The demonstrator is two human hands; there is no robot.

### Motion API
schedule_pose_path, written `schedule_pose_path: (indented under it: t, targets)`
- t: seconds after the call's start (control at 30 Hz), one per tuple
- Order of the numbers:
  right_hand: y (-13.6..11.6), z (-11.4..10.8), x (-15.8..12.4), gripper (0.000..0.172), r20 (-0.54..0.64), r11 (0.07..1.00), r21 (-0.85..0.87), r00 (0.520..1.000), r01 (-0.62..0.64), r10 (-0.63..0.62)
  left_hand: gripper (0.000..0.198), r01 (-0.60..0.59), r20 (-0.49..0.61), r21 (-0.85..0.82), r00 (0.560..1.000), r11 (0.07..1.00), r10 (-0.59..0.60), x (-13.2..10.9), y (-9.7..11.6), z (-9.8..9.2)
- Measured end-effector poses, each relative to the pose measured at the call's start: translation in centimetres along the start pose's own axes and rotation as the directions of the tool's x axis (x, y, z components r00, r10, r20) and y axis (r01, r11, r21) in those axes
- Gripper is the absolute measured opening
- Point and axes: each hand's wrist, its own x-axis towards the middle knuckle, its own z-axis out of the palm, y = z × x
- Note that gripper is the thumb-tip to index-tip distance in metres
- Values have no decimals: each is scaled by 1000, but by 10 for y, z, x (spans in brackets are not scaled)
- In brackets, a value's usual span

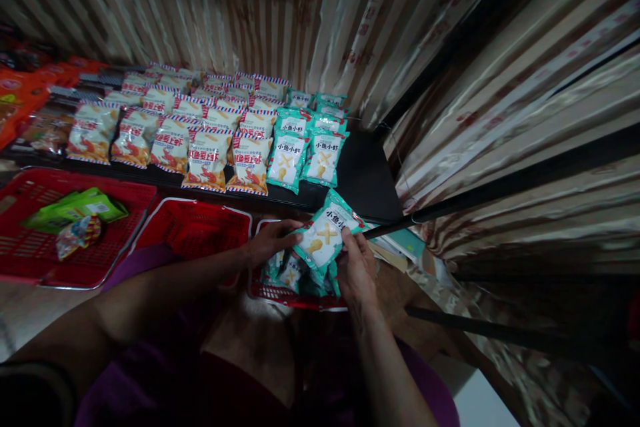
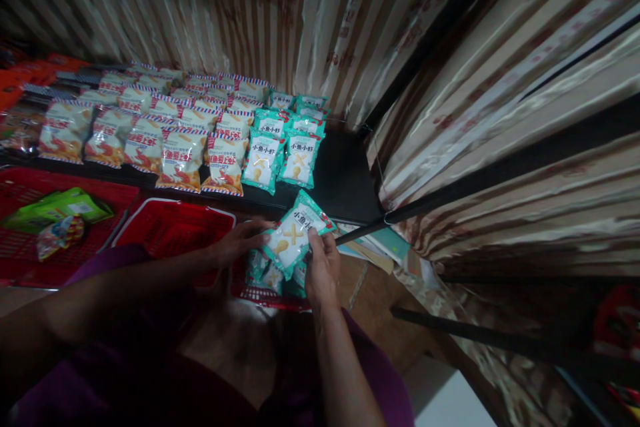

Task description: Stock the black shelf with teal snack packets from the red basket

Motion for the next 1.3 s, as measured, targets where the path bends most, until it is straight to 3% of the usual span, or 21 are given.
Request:
schedule_pose_path:
  t: [0.27, 0.47, 0.6, 0.67, 0.8, 1.0, 1.3]
  targets:
    - [-2, 3, 1, 28, -18, 1000, 7, 1000, 18, -18, 52, -53, 31, -1, 998, 999, 53, 0, -1, 0]
    - [-3, 1, -1, 32, 56, 1000, 0, 998, -29, 29, 54, -77, -3, 122, 997, 990, 78, -3, -3, 1]
    - [-6, 0, -3, 36, 55, 1000, -3, 998, -19, 20, 50, -172, -4, 255, 984, 952, 179, 0, -1, 5]
    - [-7, -1, -3, 39, 29, 1000, 1, 1000, 10, -10, 48, -293, 37, 352, 953, 889, 300, 1, 0, 8]
    - [-8, -5, -1, 40, -22, 999, 1, 999, 41, -41, 46, -507, 133, 586, 830, 632, 542, 3, 3, 18]
    - [-11, -9, -2, 38, -25, 999, -13, 999, 43, -43, 43, -599, 279, 702, 729, 386, 625, 4, 5, 27]
    - [-11, -8, -4, 38, -23, 998, -24, 998, 52, -52, 43, -628, 299, 699, 690, 341, 659, 2, 4, 29]
